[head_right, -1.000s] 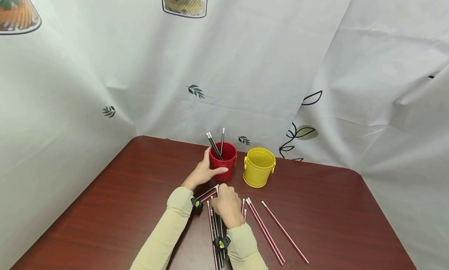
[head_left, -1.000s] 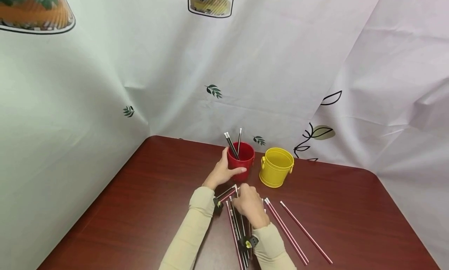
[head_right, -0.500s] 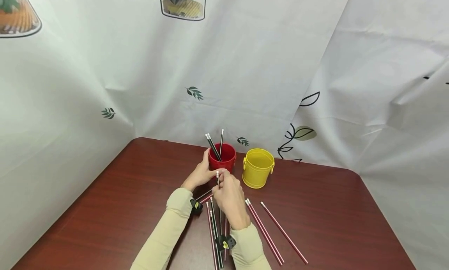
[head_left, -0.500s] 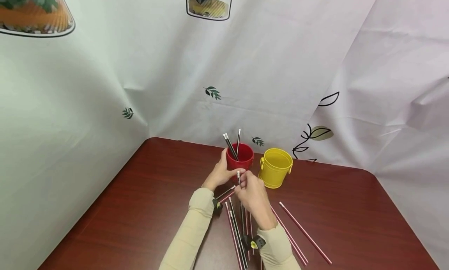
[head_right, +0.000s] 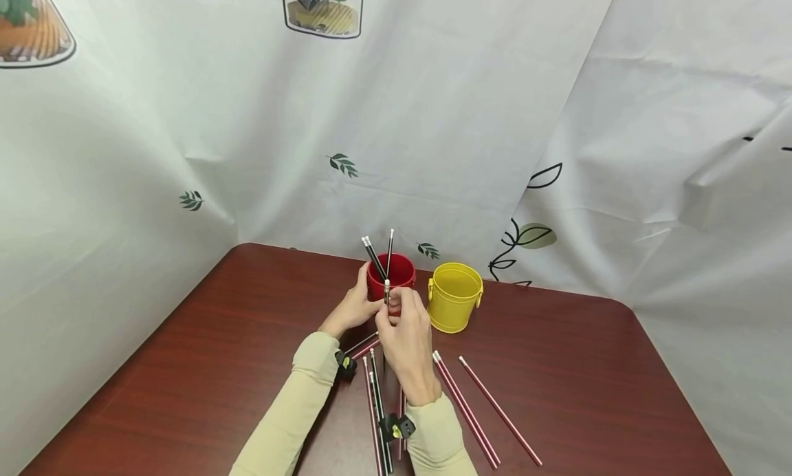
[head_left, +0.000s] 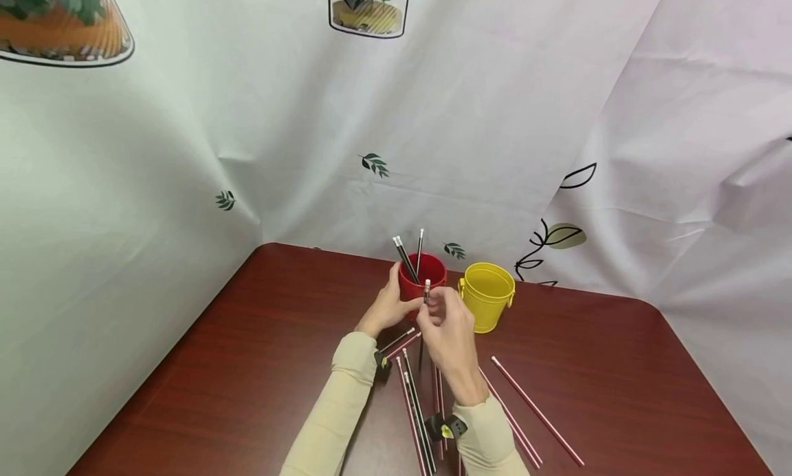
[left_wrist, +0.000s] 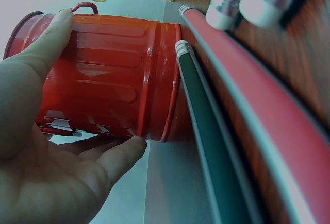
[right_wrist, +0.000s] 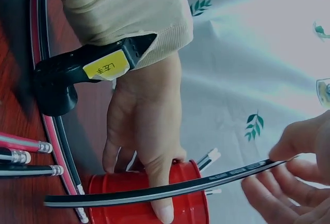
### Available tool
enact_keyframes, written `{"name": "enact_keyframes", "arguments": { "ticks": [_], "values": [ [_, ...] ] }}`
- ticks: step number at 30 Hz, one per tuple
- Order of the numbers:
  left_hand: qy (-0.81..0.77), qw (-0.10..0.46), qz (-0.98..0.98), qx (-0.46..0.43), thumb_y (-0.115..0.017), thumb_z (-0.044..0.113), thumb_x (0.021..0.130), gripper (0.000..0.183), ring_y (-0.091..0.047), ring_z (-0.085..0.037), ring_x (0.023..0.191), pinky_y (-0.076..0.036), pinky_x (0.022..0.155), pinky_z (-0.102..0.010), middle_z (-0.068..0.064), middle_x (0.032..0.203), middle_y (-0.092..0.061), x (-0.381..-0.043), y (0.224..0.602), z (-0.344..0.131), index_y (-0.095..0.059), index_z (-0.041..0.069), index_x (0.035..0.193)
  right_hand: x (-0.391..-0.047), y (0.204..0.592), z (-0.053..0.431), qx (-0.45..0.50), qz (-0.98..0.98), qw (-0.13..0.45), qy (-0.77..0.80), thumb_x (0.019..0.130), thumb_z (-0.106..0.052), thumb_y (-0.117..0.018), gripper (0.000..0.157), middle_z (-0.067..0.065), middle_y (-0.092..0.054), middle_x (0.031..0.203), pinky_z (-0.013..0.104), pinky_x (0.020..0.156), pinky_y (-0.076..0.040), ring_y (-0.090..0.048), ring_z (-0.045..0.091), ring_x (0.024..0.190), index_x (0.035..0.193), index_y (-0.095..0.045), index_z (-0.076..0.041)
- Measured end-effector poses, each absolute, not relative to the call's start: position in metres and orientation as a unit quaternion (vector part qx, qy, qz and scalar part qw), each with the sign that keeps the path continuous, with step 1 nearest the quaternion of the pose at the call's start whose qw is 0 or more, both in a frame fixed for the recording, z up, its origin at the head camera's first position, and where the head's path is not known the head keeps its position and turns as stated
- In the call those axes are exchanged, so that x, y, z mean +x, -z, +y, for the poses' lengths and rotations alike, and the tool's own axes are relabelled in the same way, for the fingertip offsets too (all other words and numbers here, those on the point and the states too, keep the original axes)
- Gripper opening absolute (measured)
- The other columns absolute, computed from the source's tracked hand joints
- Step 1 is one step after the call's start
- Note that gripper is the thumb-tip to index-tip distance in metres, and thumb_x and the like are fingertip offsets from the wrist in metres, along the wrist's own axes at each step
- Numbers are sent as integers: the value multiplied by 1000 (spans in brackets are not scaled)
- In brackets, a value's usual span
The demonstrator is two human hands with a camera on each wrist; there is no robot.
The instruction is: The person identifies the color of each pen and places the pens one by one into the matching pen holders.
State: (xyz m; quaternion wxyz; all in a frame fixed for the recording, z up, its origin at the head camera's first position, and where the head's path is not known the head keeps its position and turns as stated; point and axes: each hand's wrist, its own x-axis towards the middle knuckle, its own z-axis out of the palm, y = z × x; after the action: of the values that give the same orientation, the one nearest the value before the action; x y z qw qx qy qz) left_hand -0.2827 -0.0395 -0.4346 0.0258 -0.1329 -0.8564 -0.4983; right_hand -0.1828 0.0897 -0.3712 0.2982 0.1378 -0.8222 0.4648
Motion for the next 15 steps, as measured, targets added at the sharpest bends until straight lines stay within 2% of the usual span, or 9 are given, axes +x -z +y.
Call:
{"name": "enact_keyframes", "arguments": {
  "ticks": [6, 15],
  "values": [
    [498, 27, -857, -134, -71, 29, 79, 90, -49, -31, 115, -42, 93, -46, -17, 133, -44, -284, 434, -40, -10, 20, 144, -185, 372, 88, 170, -799, 345, -463, 76, 2, -67, 23, 8, -58, 85, 20, 61, -53, -62, 14, 72, 97, -57, -1],
    [508, 10, -852, -126, -71, 34, 78, 93, -49, -30, 115, -42, 93, -47, -15, 135, -43, -281, 435, -41, -8, 21, 145, -187, 377, 90, 167, -799, 342, -465, 76, 4, -67, 24, 8, -58, 85, 22, 62, -54, -61, 14, 72, 97, -56, -1]
  ]
}}
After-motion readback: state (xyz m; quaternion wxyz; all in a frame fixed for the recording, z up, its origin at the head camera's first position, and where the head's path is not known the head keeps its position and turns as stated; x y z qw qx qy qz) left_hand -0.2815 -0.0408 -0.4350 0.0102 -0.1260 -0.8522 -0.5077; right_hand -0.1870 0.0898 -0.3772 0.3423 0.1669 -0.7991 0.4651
